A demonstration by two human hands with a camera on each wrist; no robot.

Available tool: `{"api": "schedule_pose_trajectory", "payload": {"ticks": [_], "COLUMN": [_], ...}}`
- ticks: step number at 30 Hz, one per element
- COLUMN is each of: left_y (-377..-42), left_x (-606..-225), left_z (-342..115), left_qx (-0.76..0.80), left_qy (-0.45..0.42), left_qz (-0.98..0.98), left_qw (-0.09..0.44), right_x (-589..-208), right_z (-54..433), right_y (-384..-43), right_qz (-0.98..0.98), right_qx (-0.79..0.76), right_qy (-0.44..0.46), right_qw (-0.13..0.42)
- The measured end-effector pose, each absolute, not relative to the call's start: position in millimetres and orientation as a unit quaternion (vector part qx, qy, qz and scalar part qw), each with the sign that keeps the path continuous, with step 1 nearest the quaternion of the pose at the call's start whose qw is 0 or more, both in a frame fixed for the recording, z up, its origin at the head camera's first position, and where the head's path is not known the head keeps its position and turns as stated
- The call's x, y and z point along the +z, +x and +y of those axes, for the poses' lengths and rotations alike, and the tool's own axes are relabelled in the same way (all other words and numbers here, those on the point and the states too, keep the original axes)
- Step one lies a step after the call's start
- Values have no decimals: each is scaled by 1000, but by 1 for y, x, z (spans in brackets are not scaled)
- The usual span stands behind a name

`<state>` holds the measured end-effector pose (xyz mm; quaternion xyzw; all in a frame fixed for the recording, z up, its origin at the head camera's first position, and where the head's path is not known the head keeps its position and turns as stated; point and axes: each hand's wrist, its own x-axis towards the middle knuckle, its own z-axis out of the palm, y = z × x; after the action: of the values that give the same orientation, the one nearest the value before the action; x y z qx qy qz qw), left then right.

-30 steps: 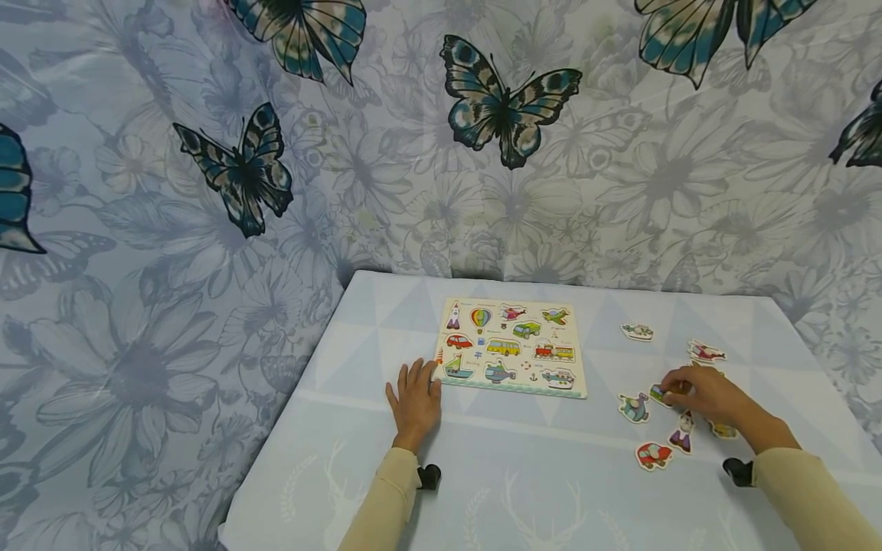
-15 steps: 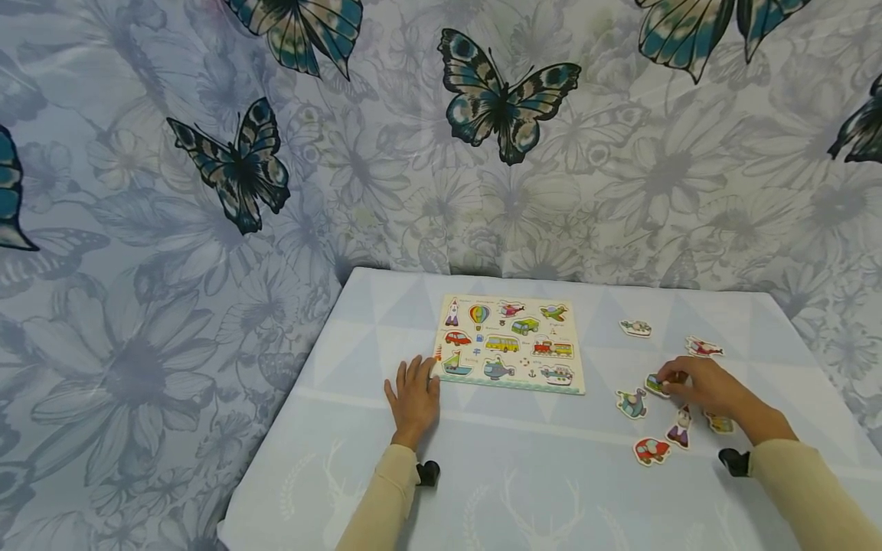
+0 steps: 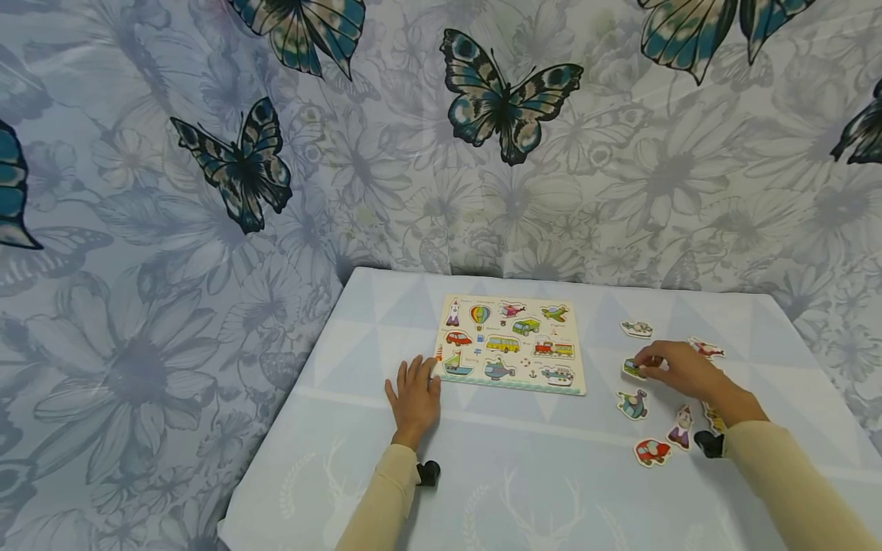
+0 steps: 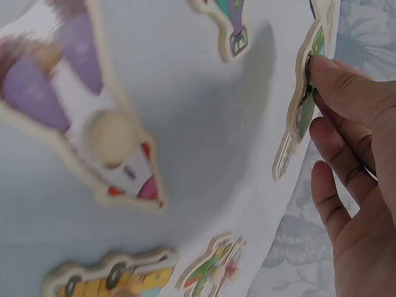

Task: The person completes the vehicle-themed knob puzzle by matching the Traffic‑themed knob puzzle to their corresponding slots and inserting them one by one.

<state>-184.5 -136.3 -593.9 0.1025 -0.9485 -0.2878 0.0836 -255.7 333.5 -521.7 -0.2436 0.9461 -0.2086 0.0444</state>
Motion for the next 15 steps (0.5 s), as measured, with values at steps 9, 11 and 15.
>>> {"api": "schedule_pose_trajectory", "payload": {"ticks": [9,11,15], "left_y": [-185,-185,-186], "left_x": [-593,-593,-594], "left_z": [-137,-137,-136], "left_qx": [-288,-291,-292], "left_qy": [103,102,101], "left_qz": [-949,-947,-947], "left_qw": [81,86,92], "right_x": [-516,-514,-511], "right_z": [308,303,296], "right_y": [-273,-277,-284], "right_qz": [941,941,941], "right_qx": [-204,-202,-202], "right_qy": [-269,-271,-270], "right_qw": [17,19,24]}}
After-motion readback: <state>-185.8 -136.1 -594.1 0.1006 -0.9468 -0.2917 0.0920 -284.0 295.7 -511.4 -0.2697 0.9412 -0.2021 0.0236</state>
